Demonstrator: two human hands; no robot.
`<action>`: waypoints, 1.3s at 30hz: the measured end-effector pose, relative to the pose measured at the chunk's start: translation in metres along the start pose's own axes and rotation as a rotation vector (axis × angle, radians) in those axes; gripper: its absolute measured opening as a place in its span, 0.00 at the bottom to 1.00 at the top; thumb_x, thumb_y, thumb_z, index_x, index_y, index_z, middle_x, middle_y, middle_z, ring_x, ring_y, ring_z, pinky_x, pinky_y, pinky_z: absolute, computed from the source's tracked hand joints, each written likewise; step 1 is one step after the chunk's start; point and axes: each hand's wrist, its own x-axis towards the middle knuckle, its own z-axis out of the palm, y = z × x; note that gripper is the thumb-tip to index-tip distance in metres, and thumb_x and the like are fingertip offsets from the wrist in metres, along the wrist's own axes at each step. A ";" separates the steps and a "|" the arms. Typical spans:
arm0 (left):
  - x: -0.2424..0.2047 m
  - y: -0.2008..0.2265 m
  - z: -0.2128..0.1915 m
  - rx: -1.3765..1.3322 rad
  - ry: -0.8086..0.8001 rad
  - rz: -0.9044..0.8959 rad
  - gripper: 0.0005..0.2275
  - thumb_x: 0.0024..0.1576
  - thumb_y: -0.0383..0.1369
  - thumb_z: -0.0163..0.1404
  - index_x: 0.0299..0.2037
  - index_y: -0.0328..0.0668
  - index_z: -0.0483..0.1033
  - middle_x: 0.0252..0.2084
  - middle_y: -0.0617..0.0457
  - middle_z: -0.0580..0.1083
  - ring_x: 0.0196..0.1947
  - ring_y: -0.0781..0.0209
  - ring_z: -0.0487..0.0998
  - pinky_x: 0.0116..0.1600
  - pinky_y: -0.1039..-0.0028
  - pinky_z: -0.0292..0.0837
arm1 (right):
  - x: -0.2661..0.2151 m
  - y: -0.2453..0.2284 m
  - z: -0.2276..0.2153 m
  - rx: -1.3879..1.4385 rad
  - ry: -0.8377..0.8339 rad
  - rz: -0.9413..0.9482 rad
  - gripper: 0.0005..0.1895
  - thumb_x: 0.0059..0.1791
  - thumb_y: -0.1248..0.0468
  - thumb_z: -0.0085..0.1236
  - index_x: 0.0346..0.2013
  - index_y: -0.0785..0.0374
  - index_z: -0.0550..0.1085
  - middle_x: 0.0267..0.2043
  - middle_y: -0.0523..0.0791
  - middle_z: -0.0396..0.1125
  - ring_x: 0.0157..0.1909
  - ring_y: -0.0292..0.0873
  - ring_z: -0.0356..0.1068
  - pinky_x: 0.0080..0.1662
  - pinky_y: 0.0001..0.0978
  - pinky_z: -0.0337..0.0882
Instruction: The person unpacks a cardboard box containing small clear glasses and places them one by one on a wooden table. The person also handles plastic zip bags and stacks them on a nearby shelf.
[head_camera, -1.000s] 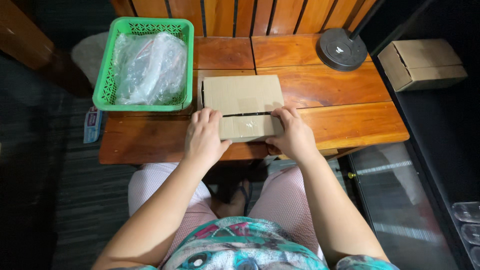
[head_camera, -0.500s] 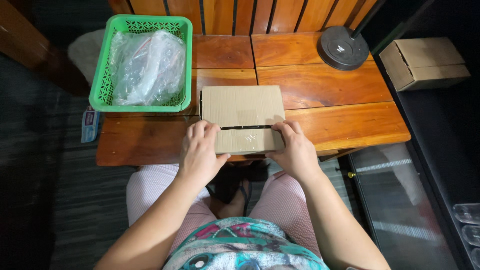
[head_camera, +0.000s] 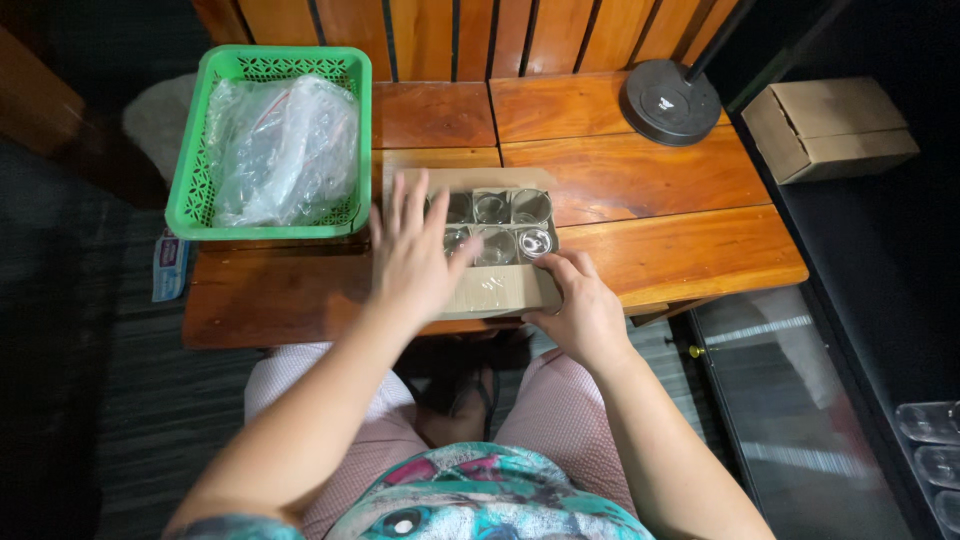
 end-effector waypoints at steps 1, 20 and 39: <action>0.018 -0.006 0.005 -0.001 0.002 0.004 0.33 0.65 0.57 0.39 0.67 0.34 0.67 0.75 0.33 0.54 0.78 0.31 0.45 0.70 0.27 0.40 | 0.000 -0.001 -0.001 -0.001 0.004 0.001 0.42 0.31 0.58 0.78 0.58 0.43 0.71 0.63 0.37 0.63 0.59 0.57 0.72 0.59 0.53 0.74; 0.168 -0.062 0.066 0.058 -0.498 -0.399 0.45 0.62 0.69 0.18 0.67 0.37 0.70 0.72 0.36 0.62 0.75 0.45 0.59 0.73 0.48 0.53 | 0.003 0.003 0.000 0.014 -0.071 0.047 0.42 0.32 0.53 0.79 0.59 0.38 0.70 0.64 0.32 0.61 0.60 0.52 0.72 0.61 0.50 0.73; -0.059 -0.056 -0.015 0.065 -0.269 -0.061 0.28 0.50 0.44 0.63 0.62 0.51 0.74 0.60 0.52 0.69 0.64 0.49 0.69 0.67 0.52 0.61 | 0.022 0.016 -0.022 -0.041 -0.132 -0.214 0.36 0.35 0.57 0.76 0.56 0.53 0.73 0.60 0.45 0.69 0.60 0.58 0.72 0.59 0.54 0.72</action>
